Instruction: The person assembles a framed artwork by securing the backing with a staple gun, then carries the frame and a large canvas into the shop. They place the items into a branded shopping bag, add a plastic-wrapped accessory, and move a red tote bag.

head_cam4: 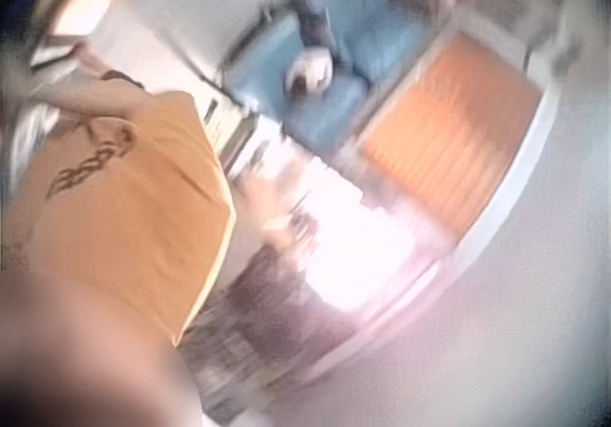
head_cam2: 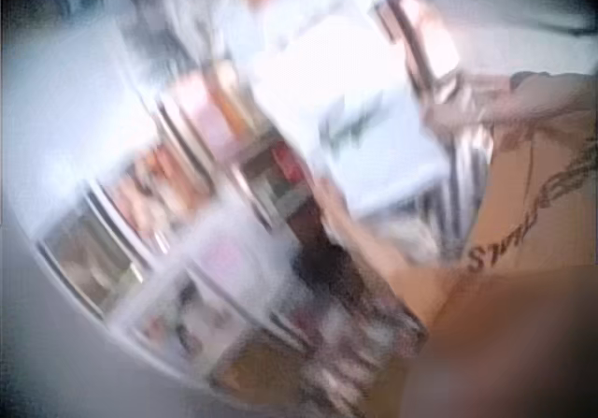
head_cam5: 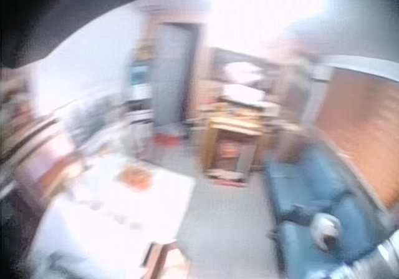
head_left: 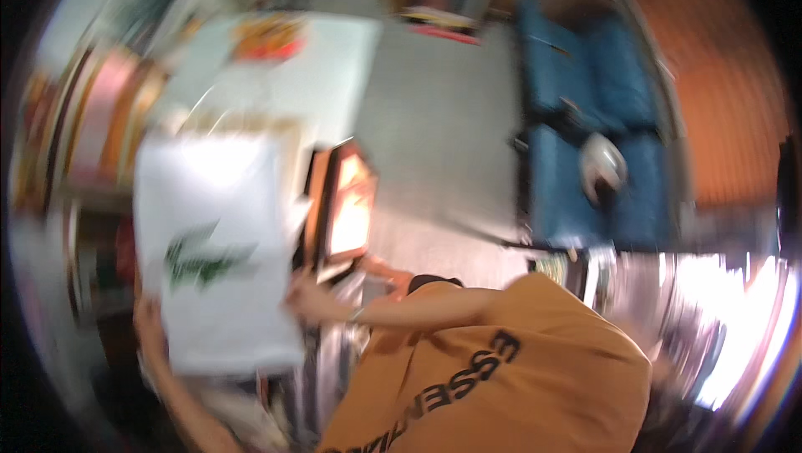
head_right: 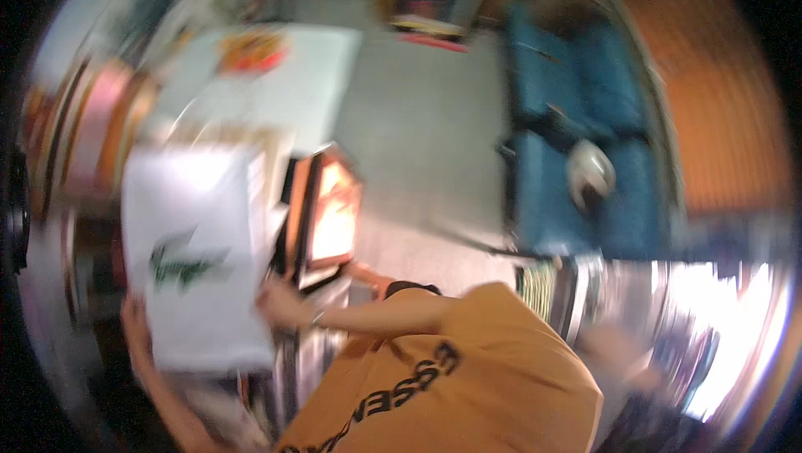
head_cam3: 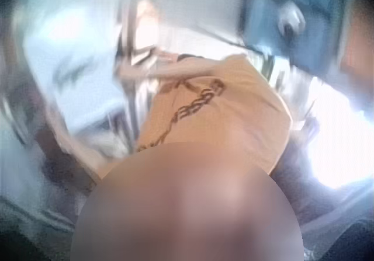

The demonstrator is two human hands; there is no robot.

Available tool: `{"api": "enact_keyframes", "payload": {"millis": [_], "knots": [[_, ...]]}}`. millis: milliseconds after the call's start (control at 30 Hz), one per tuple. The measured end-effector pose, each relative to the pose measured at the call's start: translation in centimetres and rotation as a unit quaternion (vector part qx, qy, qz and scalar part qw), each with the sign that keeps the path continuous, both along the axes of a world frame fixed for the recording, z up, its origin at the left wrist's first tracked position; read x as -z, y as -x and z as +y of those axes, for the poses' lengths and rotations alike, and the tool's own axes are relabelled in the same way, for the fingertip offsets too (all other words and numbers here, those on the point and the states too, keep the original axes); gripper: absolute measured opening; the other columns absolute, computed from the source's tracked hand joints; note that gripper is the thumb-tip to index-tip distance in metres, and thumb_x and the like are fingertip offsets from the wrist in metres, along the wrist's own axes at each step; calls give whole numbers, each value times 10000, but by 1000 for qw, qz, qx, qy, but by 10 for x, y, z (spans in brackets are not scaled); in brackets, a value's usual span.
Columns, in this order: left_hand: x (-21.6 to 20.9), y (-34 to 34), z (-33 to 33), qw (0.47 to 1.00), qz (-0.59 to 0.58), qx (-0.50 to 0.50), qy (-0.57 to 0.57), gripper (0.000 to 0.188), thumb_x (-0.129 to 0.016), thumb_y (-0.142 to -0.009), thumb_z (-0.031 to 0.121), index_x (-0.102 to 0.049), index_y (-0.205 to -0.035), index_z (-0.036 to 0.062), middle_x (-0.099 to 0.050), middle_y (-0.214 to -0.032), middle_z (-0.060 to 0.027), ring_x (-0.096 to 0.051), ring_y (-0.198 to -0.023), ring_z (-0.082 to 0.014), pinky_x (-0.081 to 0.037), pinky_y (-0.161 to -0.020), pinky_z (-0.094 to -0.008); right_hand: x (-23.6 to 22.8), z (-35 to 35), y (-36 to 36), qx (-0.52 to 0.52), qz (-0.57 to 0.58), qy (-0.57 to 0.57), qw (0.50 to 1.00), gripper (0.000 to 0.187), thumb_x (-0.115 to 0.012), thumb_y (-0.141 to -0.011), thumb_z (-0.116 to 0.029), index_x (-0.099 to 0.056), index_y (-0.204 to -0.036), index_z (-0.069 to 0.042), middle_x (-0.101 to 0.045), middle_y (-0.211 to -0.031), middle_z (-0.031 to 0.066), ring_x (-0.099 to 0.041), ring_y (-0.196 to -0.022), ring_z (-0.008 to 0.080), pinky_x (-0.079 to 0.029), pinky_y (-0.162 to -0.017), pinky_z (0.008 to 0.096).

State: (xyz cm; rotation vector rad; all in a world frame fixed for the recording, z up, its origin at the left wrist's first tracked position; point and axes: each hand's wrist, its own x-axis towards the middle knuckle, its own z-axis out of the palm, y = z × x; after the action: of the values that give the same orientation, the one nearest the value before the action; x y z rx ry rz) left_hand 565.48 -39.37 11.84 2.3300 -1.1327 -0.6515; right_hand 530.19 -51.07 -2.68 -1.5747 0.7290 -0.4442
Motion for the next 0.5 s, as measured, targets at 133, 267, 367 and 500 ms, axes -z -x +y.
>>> {"api": "enact_keyframes", "payload": {"millis": [133, 267, 367, 500], "knots": [[-63, 7, -21, 960, -258, 75, -76, 391, -546, -1039, 232, -633, -1273, -69, -639, -1291, -266, -605, -1208, -320, -425, -1059, -390, -4, 70, -77, 28, -32, -162, 986, 138, -665, -769, -94, -630, -771, 39, -657, -816, 218, -632, -723, 346, -495, -654, 465], [-43, 74, -47, 955, -275, 99, -51, 387, -538, -1039, 236, -638, -1265, -62, -640, -1282, -266, -611, -1193, -324, -435, -1045, -400, 12, 109, -112, 7, -100, -59, 993, 336, -639, -832, -316, -730, -999, -38, -717, -960, 227, -683, -829, 378, -518, -728, 496], [-14, 106, -68, 956, -256, 135, -40, 385, -531, -1040, 240, -642, -1258, -58, -642, -1275, -266, -616, -1181, -327, -443, -1034, -407, 30, 95, -117, -121, -38, -32, 991, 304, -637, -842, -283, -698, -951, -7, -703, -917, 230, -685, -835, 367, -528, -723, 468], [10, 128, -89, 957, -234, 170, -33, 383, -523, -1040, 244, -646, -1249, -52, -643, -1266, -266, -621, -1166, -330, -453, -1020, -417, 29, 35, -84, -309, 71, 17, 948, 278, -634, -855, -240, -655, -887, 36, -685, -861, 234, -688, -842, 351, -541, -717, 430]]}}
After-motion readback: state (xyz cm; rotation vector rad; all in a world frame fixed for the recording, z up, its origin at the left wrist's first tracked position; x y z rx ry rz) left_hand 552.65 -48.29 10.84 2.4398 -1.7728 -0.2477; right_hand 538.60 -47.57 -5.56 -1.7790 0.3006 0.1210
